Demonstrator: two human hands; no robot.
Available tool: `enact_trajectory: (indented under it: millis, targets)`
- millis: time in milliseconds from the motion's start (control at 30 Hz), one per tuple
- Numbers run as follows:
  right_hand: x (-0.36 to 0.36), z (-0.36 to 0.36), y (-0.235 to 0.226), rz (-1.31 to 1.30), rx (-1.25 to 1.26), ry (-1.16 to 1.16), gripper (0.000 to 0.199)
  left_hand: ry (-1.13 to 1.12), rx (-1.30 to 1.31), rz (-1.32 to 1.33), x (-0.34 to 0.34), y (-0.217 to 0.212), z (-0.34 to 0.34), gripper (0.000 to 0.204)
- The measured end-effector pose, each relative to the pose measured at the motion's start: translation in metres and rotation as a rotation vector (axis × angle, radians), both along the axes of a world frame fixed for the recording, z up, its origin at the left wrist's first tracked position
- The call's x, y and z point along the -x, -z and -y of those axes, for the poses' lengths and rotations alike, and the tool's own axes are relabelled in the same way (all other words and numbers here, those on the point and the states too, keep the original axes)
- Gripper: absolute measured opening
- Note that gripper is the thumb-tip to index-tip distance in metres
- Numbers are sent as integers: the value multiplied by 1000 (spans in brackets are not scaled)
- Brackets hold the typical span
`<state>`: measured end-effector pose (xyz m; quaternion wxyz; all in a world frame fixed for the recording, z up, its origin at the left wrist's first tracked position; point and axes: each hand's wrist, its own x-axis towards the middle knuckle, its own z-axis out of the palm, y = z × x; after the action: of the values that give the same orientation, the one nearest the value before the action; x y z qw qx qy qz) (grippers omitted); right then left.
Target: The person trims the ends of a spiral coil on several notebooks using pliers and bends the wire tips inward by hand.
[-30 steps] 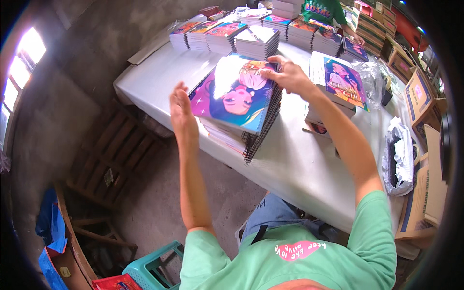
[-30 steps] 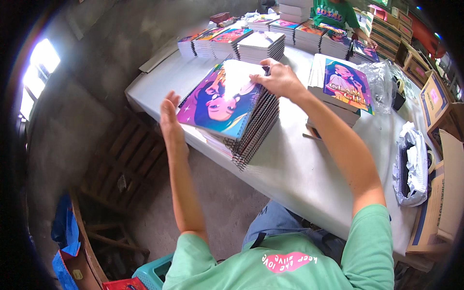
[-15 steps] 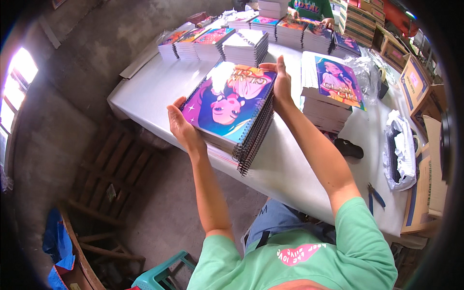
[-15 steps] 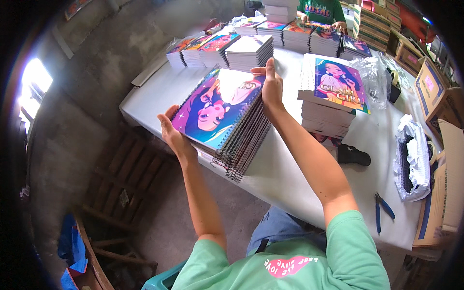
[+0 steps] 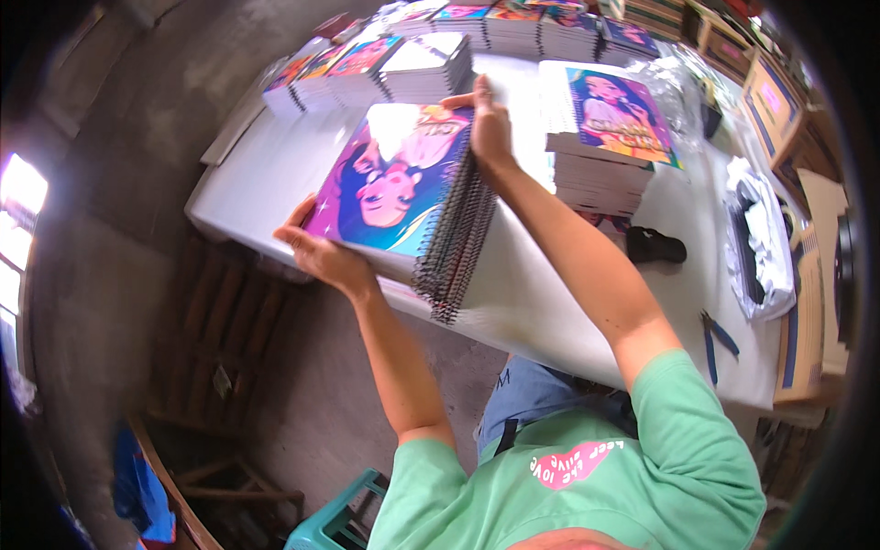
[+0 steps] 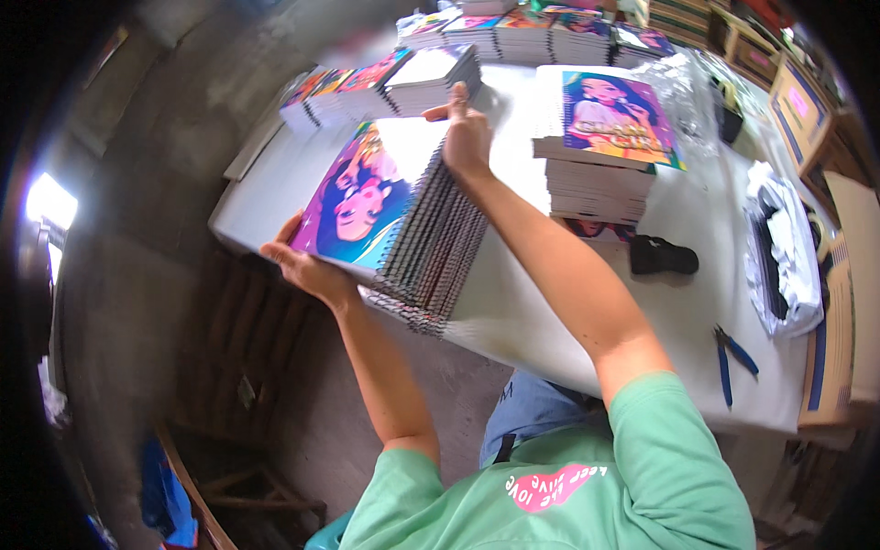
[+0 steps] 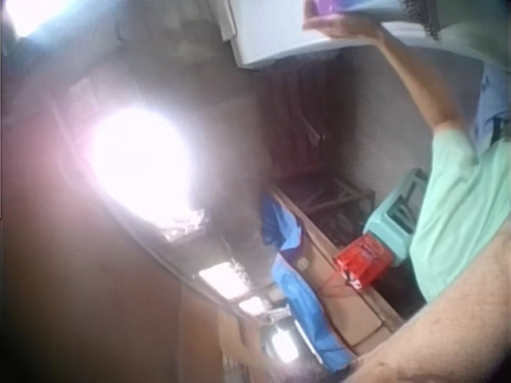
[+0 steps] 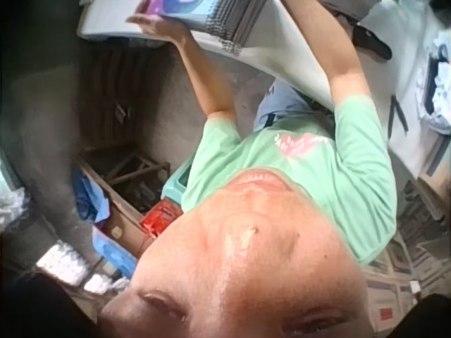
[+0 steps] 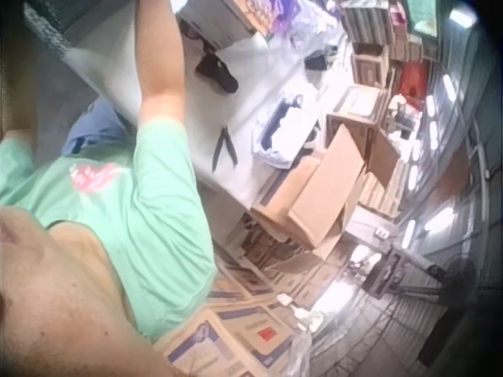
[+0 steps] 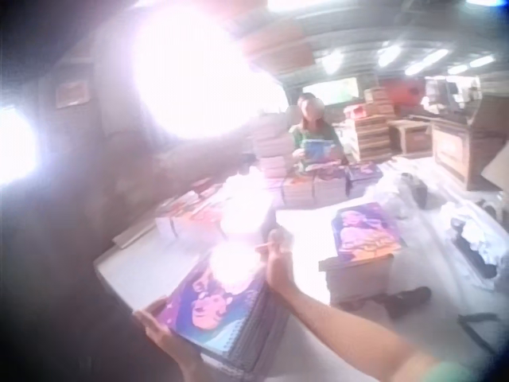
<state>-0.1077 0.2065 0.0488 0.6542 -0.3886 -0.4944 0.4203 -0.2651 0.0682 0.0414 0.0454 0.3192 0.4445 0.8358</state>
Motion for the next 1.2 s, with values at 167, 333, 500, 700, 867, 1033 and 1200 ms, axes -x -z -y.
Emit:
enact_trajectory:
  millis: [167,333,500,700,867,1033,1200]
  targets:
    - [-13,8,-5,209,-221,132,44,2,-26,23,3,-5,2,62]
    - [-133,40,-51,528,-690,349,48,-558,-188,-345,-67,-54,66,45]
    - [-296,-4,-31,645,267,432,69,251,4,-827,-188,-40,41,52]
    - [-299,-23,-22,194,629,-156,43,379,618,-877,-212,0,-85,81]
    - [-304,-42,-22,378,533,-101,30,329,650,-1029,-227,-7,-79,81]
    - [-297,-25,-42,642,288,-12,25,396,648,-1036,-212,-9,-71,81]
    - [-336,-17,-35,215,331,-123,38,408,686,-919,-199,0,-87,76]
